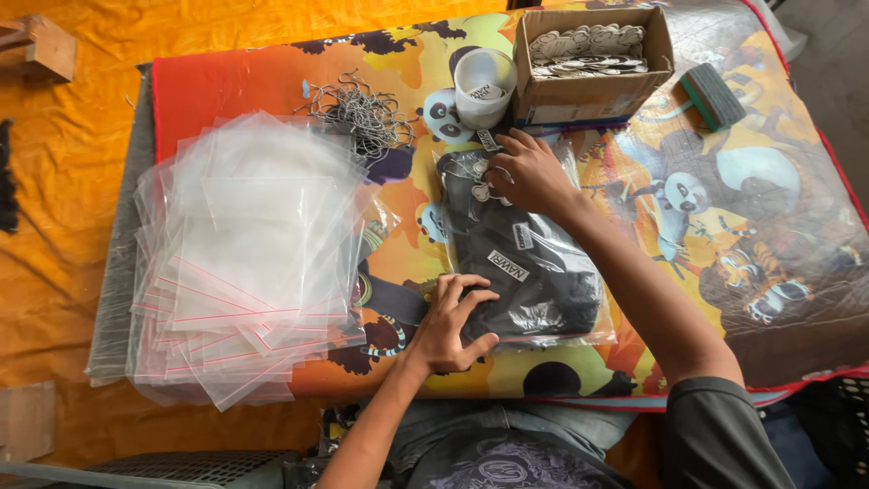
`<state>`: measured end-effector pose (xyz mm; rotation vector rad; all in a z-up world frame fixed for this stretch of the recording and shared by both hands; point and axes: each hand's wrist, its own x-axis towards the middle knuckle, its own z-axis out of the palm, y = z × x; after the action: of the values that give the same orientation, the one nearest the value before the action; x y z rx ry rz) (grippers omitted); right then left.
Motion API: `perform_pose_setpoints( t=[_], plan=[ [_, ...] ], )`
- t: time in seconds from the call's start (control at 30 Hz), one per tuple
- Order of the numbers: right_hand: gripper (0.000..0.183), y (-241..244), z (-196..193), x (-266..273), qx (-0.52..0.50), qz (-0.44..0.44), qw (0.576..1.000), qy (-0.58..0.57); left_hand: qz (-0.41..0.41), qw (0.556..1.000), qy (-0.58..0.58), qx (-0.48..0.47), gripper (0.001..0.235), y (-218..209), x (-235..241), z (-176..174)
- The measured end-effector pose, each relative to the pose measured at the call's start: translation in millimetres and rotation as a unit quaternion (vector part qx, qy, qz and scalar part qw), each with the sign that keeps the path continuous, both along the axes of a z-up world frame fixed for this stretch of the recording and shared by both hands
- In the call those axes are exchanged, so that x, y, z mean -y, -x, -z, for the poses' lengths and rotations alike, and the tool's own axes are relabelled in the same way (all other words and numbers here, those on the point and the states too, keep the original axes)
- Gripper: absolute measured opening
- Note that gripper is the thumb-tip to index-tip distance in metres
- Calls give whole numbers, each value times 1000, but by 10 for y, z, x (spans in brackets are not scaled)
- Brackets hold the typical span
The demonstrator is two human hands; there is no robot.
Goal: The person attaches a metal chain to a small black bag, then places the bag into a clear plastic zip-lock bag. They use a purple toothbrush to press down and smooth the bag inside the plastic packaging before sealing it.
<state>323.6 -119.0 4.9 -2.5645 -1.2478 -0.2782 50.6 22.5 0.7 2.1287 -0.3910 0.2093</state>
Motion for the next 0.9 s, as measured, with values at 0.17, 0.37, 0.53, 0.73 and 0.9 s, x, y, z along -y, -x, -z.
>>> perform_pose_setpoints(
  t=[0.17, 0.37, 0.53, 0.73, 0.9],
  plan=[
    [28, -59, 45, -91, 10, 6, 1000, 17, 0, 1000, 20, -4, 51, -5, -14, -65],
    [35, -75, 22, -70, 66, -9, 998, 6, 1, 1000, 24, 4, 49, -22, -16, -35],
    [16, -147, -250, -130, 238, -93, 950, -181, -3, 1000, 27, 12, 50, -11, -17, -24],
    [27, -46, -1017, -243, 221, -48, 940, -255, 11, 1000, 14, -8, 49, 0, -9, -278],
    [41, -173, -820, -177, -27, -9, 991, -133, 5, 1000, 10, 2, 49, 22, 8, -252]
  ],
)
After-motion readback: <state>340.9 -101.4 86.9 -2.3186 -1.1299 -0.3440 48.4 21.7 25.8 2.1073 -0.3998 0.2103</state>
